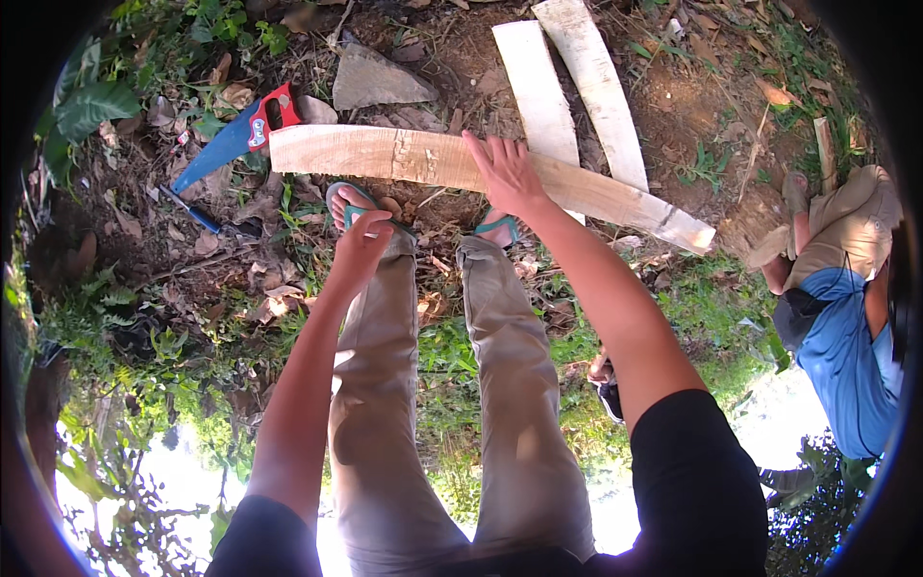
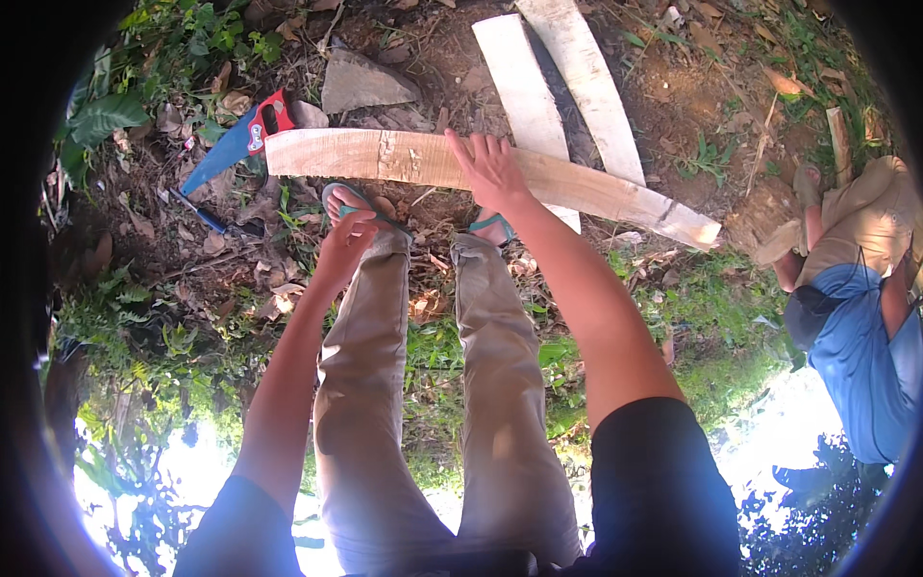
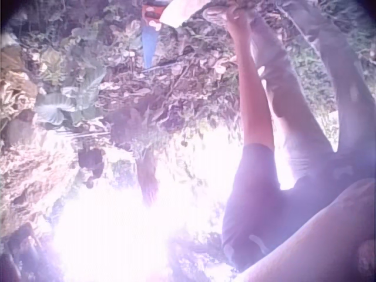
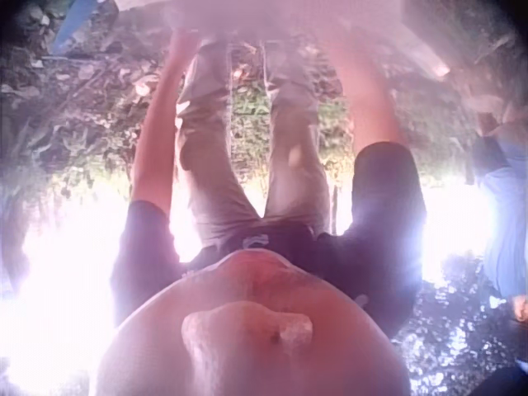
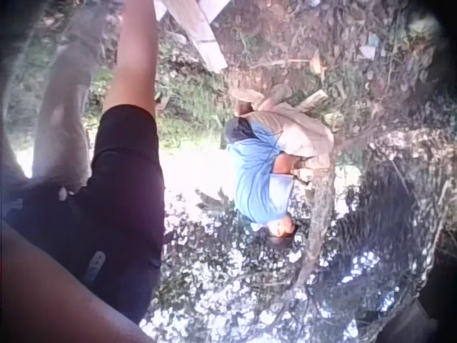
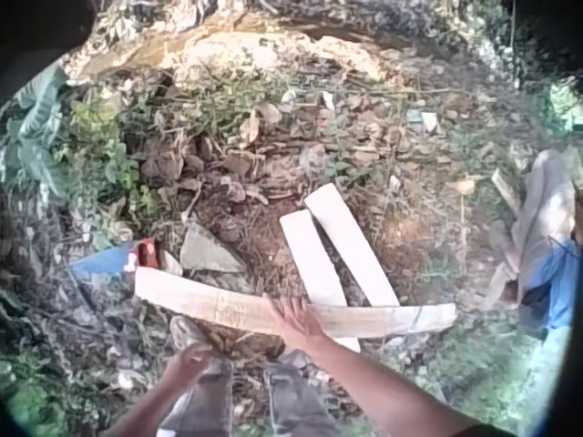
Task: The person picks up mobile phones and a black plastic bag from the ground, then uses a hand saw to cut a curved piece of wood while others assist with handling wood planks in a forested area.
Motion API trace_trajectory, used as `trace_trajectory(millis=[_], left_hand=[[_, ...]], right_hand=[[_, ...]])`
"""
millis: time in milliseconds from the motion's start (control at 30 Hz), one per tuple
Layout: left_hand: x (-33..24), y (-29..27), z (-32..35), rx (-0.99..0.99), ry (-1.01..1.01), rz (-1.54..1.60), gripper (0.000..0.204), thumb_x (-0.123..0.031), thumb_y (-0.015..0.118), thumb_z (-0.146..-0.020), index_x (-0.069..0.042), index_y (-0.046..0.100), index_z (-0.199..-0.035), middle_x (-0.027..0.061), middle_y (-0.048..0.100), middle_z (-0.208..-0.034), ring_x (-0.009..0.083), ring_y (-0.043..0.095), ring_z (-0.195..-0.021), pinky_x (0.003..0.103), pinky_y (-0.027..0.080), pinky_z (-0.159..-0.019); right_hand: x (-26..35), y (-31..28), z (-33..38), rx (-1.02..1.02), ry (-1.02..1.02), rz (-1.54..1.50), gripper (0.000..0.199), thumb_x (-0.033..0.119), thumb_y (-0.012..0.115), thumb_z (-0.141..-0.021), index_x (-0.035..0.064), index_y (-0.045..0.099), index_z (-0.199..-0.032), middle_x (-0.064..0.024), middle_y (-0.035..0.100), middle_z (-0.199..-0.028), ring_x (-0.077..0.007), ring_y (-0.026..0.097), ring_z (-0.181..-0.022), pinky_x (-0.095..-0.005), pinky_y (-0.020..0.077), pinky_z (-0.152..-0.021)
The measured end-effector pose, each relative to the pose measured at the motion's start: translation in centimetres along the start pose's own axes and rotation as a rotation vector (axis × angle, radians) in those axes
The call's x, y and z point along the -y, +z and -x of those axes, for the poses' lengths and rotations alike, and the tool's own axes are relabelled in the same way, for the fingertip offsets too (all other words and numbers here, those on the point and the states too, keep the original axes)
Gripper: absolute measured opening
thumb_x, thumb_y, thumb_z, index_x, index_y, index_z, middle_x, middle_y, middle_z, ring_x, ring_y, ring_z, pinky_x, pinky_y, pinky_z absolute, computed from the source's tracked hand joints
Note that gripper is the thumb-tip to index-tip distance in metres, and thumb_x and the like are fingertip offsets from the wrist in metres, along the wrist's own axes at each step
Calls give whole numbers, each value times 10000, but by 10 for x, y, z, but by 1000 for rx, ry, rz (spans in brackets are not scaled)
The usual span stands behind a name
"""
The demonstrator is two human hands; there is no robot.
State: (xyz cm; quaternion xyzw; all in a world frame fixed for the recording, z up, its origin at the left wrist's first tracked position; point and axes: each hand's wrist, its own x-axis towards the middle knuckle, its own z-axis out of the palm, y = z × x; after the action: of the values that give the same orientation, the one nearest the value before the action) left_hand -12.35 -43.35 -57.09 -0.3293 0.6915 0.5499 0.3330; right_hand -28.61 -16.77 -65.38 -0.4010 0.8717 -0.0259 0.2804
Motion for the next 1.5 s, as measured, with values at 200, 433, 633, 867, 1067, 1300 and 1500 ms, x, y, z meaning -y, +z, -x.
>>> trace_trajectory(millis=[200, 433, 633, 867, 1067, 1300, 1500], left_hand=[[-3, -9, 10, -77, 35, 35, 259, -124, 576, -971, -33, 618, -1209, 93, 731, -991, 149, 693, -856, 287, 549, -770], [-27, -14, 12, -121, 75, 70, 233, -129, 555, -982, -16, 636, -1169, 99, 728, -975, 148, 684, -820, 292, 562, -743], [-37, -39, -4, -132, 162, 59, 215, -98, 556, -977, -7, 639, -1153, 111, 720, -993, 164, 692, -843, 301, 558, -746], [-28, -70, -39, -206, 172, 119, 210, -70, 559, -972, -6, 632, -1158, 100, 715, -1004, 149, 682, -849, 288, 545, -772], [-13, -87, -48, -227, 78, 109, 314, -102, 604, -953, -54, 577, -1262, 80, 670, -1047, 122, 651, -767, 276, 520, -624], [6, -97, -60, -174, 2, 40, 500, -130, 631, -946, -105, 473, -1420, 111, 618, -1162, 170, 672, -888, 291, 547, -713], [28, -90, -64, -193, -35, 112, 497, -190, 688, -879, -52, 532, -1331, 164, 633, -1129, 270, 673, -982, 376, 534, -854]], right_hand=[[6, -66, -4, -134, -128, -60, 1005, 28, 673, -748, 166, 166, -1604, -187, 486, -1245, -323, 515, -1086, -467, 407, -936], [12, -113, -85, -61, -115, -38, 1045, -37, 650, -741, 232, 146, -1616, -165, 490, -1292, -329, 511, -1141, -448, 408, -996], [6, -112, -134, -64, -313, 110, 1003, 35, 692, -775, 285, 191, -1607, -115, 514, -1300, -290, 507, -1187, -445, 388, -1024], [50, -106, -168, -68, -546, 165, 935, -23, 643, -812, 348, 262, -1582, -81, 550, -1238, -259, 521, -1186, -396, 394, -1012], [95, -105, -210, 50, -652, 278, 942, 49, 687, -840, 362, 205, -1586, -77, 533, -1329, -245, 510, -1262, -394, 386, -1080], [93, -78, -221, -78, -719, 405, 808, 80, 571, -921, 308, 187, -1594, -63, 476, -1472, -229, 480, -1332, -421, 356, -1141], [110, -77, -199, -118, -729, 481, 697, 136, 514, -956, 278, 246, -1583, -48, 505, -1419, -219, 469, -1346, -456, 354, -1145]])
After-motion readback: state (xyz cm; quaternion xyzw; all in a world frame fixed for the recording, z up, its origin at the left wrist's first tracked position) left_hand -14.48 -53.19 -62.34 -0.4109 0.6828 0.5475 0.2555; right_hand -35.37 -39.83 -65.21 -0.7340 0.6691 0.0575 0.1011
